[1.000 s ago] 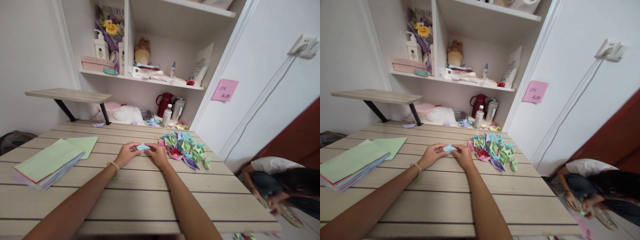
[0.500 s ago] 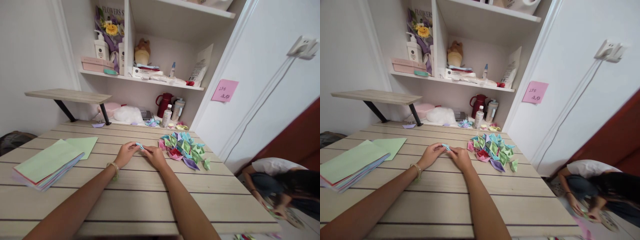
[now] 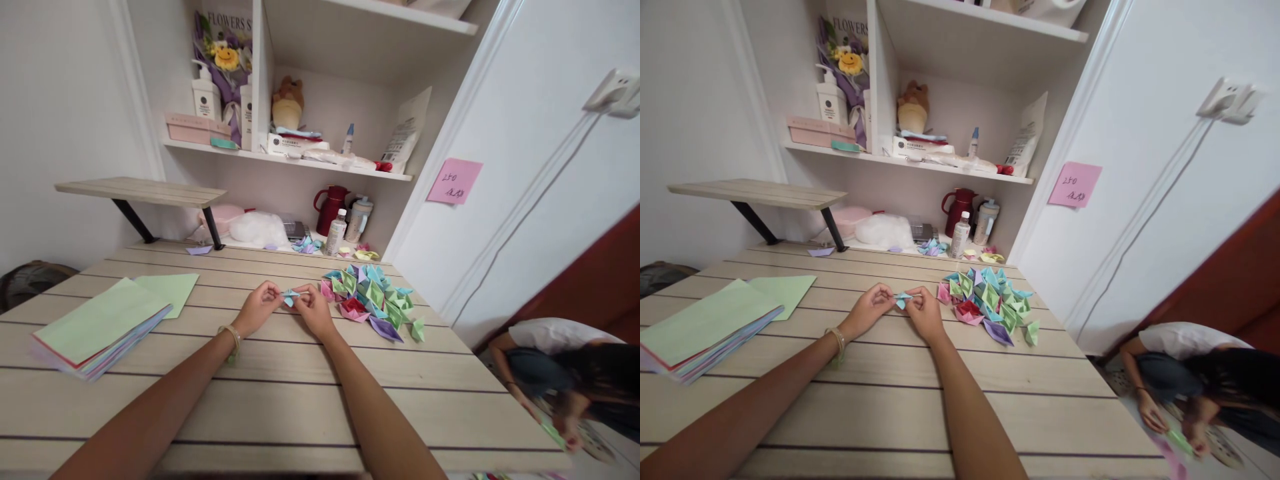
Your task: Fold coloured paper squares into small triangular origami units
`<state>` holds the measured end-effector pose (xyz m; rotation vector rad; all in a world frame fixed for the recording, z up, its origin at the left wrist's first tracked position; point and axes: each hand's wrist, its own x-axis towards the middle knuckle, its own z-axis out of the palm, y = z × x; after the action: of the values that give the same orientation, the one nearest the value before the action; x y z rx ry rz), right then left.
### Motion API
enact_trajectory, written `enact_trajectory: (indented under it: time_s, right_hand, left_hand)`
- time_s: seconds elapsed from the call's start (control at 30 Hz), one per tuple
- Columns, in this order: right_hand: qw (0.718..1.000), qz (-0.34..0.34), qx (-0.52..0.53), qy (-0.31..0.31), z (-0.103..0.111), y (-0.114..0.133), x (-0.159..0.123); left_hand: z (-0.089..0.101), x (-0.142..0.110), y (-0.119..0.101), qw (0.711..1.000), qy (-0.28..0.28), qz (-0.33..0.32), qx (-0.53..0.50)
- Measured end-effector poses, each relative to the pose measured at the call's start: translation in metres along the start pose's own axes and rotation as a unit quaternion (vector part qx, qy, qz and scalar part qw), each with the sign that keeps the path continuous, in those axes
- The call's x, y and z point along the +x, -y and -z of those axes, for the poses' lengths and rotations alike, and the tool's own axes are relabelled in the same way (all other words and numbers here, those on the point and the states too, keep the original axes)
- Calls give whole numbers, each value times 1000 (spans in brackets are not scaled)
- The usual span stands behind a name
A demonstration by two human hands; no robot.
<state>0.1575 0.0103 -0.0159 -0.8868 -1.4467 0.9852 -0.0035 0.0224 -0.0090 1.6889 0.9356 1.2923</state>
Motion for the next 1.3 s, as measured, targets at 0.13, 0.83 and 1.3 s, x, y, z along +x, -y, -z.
enact_trajectory:
  time_s: [0.13, 0.83, 1.3]
  right_hand:
    - [998, -19, 53, 6, -1, 0, -1]
    - [998, -36, 49, -9, 6, 8, -12]
    - [990, -15, -132, -48, 6, 14, -18]
  left_hand:
    - [3, 2, 1, 996, 28, 43, -72]
    - [2, -5, 0, 992, 24, 69, -103]
    - [0, -9, -2, 999, 41, -4, 9]
